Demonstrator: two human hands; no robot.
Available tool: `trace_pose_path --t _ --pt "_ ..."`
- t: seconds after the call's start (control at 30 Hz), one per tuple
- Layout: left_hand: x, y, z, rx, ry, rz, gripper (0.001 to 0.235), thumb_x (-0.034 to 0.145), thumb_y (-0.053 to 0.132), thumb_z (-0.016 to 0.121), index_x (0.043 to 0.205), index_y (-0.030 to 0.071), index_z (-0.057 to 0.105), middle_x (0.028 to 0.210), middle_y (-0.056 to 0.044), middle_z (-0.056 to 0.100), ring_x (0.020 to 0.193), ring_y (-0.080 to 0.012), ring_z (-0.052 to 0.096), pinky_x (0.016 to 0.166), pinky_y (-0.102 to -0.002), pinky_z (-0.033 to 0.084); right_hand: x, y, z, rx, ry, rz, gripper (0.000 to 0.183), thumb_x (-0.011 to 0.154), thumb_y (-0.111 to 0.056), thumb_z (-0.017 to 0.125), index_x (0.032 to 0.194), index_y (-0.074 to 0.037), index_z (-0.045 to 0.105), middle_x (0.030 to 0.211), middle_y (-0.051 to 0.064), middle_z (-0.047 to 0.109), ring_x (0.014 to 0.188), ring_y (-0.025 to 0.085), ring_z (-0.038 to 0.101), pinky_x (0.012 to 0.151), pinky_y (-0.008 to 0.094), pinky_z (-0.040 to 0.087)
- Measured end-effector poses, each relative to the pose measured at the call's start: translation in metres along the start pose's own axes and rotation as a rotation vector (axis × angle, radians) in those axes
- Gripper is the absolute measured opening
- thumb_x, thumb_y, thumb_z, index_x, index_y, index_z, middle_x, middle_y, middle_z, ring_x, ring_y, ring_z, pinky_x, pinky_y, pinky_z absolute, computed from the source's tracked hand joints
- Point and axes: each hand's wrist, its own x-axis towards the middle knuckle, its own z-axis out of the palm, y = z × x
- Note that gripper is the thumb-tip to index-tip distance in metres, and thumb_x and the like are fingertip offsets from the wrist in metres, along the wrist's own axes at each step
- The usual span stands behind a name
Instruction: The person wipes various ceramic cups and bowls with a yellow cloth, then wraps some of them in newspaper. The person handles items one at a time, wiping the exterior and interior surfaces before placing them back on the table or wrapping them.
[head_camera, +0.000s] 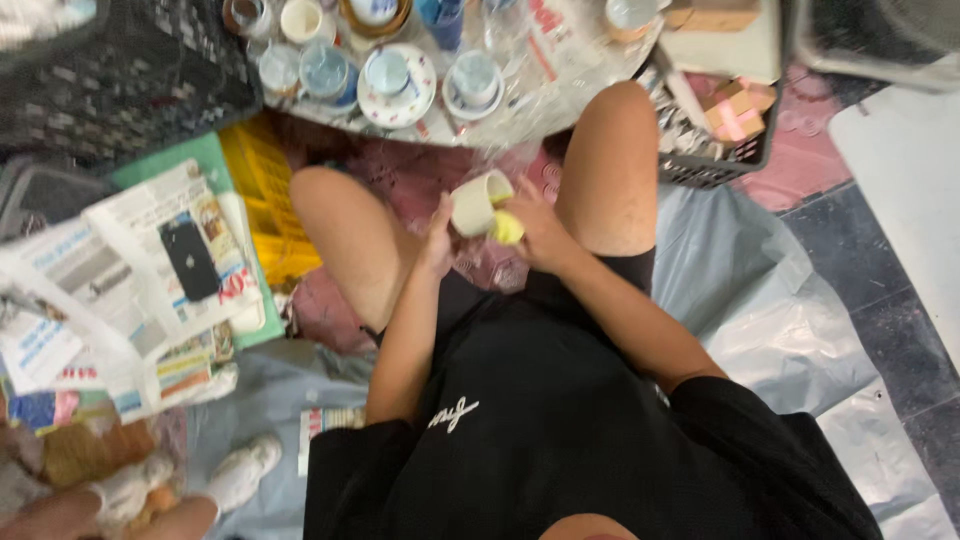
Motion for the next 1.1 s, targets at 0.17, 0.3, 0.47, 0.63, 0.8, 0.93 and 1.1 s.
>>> trace_pose_path --t 0.17,0.3,0.47,0.63,0.8,0.93,1.1 --pt "-0.007 0.001 0.001 -0.127 -0.06 -0.001 0.064 0.099 0.061 0.054 0.136 0.008 0.056 0.1 -0.008 0.072 0.077 -0.0135 0.068 0.057 -0.025 0.048 0.004 -0.005 -0.008 0.049 -0.018 0.048 0.025 0.083 -0.001 0.062 0.108 -0.005 0.063 0.114 0.016 0.066 0.115 0.036 0.063 0.126 0.062 0.023" --pt "-0.009 0.001 -0.002 -0.147 -0.11 0.044 0.062 0.103 0.051 0.06 0.143 0.003 0.053 0.112 -0.01 0.072 0.092 -0.0152 0.069 0.071 -0.027 0.054 0.007 -0.009 -0.012 0.045 -0.066 0.089 0.023 0.084 0.002 0.06 0.106 -0.005 0.063 0.111 0.014 0.066 0.114 0.035 0.064 0.127 0.062 0.018" --pt "-0.014 0.004 0.006 -0.071 -0.071 0.203 0.066 0.099 0.037 0.072 0.149 0.001 0.047 0.126 -0.011 0.066 0.105 -0.017 0.067 0.084 -0.029 0.058 0.007 -0.008 -0.011 0.033 -0.066 0.096 0.025 0.083 0.005 0.058 0.105 -0.005 0.064 0.111 0.012 0.065 0.116 0.034 0.065 0.129 0.061 0.017" --pt "-0.027 0.029 0.033 0.07 -0.113 0.489 0.075 0.093 0.024 0.083 0.153 0.003 0.044 0.144 -0.011 0.058 0.131 -0.0203 0.06 0.112 -0.034 0.052 0.006 -0.007 -0.009 0.092 0.013 0.102 0.023 0.091 -0.001 0.066 0.113 -0.002 0.064 0.114 0.014 0.067 0.118 0.034 0.065 0.127 0.061 0.02" --pt "-0.046 0.051 0.057 0.698 0.102 0.817 0.079 0.085 0.017 0.088 0.152 0.006 0.049 0.142 -0.005 0.055 0.129 -0.0199 0.059 0.105 -0.033 0.053 0.001 -0.003 -0.007 0.242 0.072 0.276 0.016 0.097 -0.002 0.064 0.113 -0.001 0.065 0.106 0.014 0.071 0.105 0.032 0.069 0.116 0.055 0.034" --pt "-0.042 0.038 0.045 0.626 0.108 0.658 0.082 0.086 0.04 0.084 0.15 0.001 0.051 0.126 -0.01 0.059 0.105 -0.0141 0.061 0.084 -0.027 0.053 -0.006 -0.005 -0.001 0.44 0.098 0.53 0.019 0.097 -0.007 0.062 0.115 -0.002 0.066 0.098 0.01 0.073 0.092 0.029 0.068 0.095 0.047 0.051" --pt "-0.014 0.007 0.016 0.054 -0.142 0.148 0.097 0.093 0.083 0.038 0.134 -0.003 0.057 0.09 -0.011 0.074 0.068 -0.0122 0.071 0.049 -0.019 0.048 0.001 -0.011 -0.004 0.126 0.095 0.06 0.014 0.092 -0.002 0.066 0.106 -0.002 0.066 0.104 0.014 0.069 0.108 0.033 0.069 0.122 0.054 0.039"
